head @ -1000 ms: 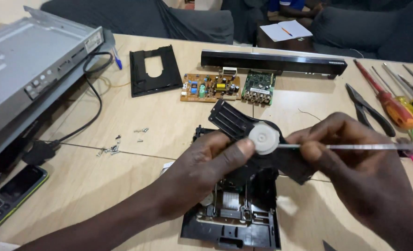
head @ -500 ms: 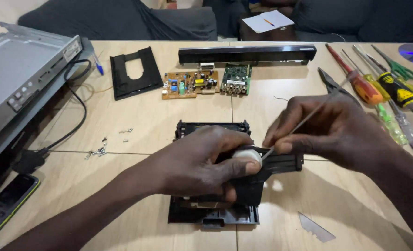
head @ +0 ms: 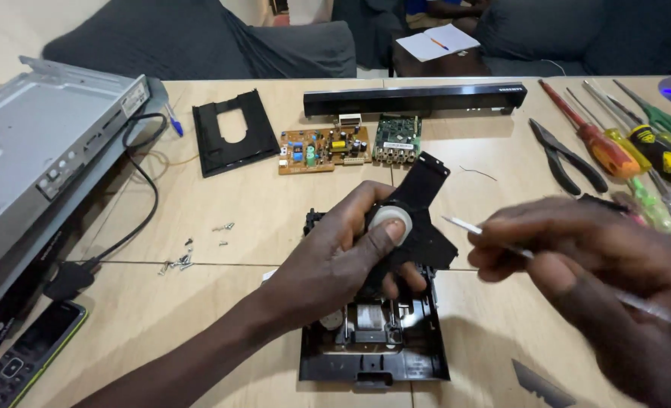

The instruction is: Disassembling and reassembling the internal components of an optical disc drive mechanism.

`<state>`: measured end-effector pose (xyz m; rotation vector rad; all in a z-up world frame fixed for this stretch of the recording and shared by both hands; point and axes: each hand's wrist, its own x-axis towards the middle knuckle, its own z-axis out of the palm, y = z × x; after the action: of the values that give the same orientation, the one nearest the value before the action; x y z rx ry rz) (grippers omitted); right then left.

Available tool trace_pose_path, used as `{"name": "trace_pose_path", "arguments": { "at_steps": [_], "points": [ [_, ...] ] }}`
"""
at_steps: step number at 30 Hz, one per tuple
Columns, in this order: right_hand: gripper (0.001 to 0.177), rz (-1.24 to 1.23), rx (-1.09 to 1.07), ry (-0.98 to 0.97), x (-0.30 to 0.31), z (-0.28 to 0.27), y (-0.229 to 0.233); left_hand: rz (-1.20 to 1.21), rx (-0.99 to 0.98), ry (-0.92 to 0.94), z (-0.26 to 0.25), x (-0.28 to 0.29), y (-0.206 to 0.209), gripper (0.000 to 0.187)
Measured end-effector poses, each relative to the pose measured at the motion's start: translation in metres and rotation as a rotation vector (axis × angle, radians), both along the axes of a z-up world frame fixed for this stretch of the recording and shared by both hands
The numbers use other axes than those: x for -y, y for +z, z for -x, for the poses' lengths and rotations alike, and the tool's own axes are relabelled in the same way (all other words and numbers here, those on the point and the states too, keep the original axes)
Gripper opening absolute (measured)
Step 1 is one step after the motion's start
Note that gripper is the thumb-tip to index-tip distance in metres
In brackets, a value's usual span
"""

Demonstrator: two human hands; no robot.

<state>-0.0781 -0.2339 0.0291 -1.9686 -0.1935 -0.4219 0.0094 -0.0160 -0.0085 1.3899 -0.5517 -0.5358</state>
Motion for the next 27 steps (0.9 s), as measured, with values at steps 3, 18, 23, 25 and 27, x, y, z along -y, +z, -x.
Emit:
{"name": "trace_pose_path", "arguments": {
  "at_steps": [3, 18, 23, 25, 27],
  "points": [
    [0.034, -0.043, -0.091, -0.143, -0.019, 0.012, -0.01, 0.013, -0.023, 0.016, 0.005, 0.001, 0.003, 0.033],
    [0.027, 0.077, 0.229, -0.144, -0.053, 0.025, -0.034, 0.2, -0.02, 0.131, 0.016, 0.001, 0.004, 0.055],
    [0.02, 0.069, -0.045, -0.298, -0.04, 0.024, -0.027, 0.258, 0.089, 0.124, 0.02, 0.002, 0.006, 0.041],
    [0.044, 0.333, -0.121, -0.161, -0.024, 0.021, -0.032, 0.165, 0.174, 0.138, 0.022, 0.003, 0.003, 0.047],
    [0.043, 0.461, -0.192, -0.185, -0.031, 0.017, -0.034, 0.125, 0.145, 0.133, 0.024, 0.003, 0.004, 0.041]
  ]
}}
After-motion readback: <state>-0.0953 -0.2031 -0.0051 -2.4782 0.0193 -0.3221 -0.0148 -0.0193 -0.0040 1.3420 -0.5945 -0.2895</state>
